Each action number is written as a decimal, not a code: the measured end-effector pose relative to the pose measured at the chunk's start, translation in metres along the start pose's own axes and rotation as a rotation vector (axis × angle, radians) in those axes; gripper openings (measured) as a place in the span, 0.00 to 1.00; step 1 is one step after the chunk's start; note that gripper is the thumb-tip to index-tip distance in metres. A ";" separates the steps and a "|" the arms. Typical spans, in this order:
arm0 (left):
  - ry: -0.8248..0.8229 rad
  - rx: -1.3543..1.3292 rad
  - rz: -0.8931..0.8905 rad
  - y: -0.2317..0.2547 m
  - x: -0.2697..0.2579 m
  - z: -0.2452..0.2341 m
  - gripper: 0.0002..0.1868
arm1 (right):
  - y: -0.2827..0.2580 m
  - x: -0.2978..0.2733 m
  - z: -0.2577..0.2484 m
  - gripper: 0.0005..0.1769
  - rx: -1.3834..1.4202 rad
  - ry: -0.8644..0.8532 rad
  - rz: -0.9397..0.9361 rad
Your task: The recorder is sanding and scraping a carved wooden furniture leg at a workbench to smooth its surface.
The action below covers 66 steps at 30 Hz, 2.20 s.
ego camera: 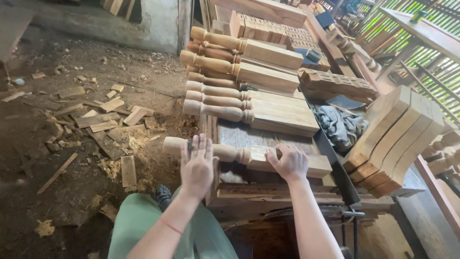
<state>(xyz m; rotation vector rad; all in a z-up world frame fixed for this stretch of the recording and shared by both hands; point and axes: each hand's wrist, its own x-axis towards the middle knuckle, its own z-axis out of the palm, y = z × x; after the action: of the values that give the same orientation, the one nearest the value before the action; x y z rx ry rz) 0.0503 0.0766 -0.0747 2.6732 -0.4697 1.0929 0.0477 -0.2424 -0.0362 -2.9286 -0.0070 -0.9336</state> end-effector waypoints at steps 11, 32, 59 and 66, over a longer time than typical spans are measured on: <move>0.046 0.035 0.154 -0.015 -0.012 0.019 0.31 | 0.007 0.000 0.007 0.28 0.017 0.025 -0.016; 0.363 -0.168 -0.091 -0.072 0.003 -0.087 0.30 | -0.008 -0.004 -0.009 0.26 -0.014 0.005 0.022; 0.144 -0.190 0.025 -0.015 0.032 -0.029 0.34 | 0.004 0.003 0.004 0.27 0.015 -0.018 0.032; 0.014 -0.271 0.209 0.077 0.009 0.005 0.36 | 0.011 0.003 0.010 0.29 0.024 -0.006 -0.013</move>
<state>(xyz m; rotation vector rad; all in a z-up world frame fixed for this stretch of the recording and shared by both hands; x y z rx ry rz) 0.0304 0.0018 -0.0658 2.4193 -0.8460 1.0174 0.0564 -0.2526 -0.0432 -2.9131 -0.0367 -0.9201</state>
